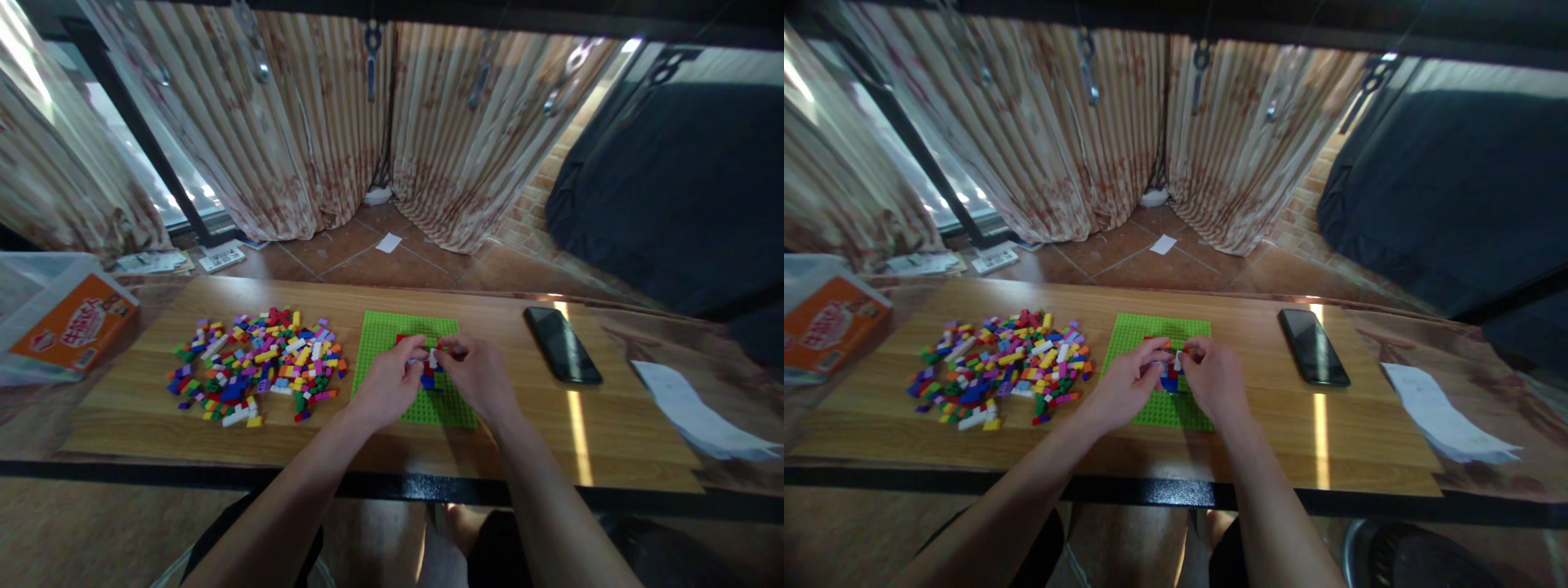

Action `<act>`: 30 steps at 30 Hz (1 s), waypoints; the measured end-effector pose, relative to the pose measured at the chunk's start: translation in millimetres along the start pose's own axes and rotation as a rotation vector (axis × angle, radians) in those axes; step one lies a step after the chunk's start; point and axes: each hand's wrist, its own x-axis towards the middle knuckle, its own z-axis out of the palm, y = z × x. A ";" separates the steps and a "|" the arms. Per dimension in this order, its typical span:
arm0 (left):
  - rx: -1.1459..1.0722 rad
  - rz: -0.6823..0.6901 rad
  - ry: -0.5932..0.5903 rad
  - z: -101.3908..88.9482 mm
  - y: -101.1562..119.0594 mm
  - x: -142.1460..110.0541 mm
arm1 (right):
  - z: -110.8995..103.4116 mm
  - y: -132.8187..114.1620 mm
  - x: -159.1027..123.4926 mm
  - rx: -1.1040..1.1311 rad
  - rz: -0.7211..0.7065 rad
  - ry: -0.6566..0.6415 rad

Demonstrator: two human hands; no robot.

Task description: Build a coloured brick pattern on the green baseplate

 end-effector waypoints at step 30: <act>0.173 0.029 -0.031 -2.4 4.7 -0.5 | 8.8 12.9 2.4 -0.010 0.079 -0.084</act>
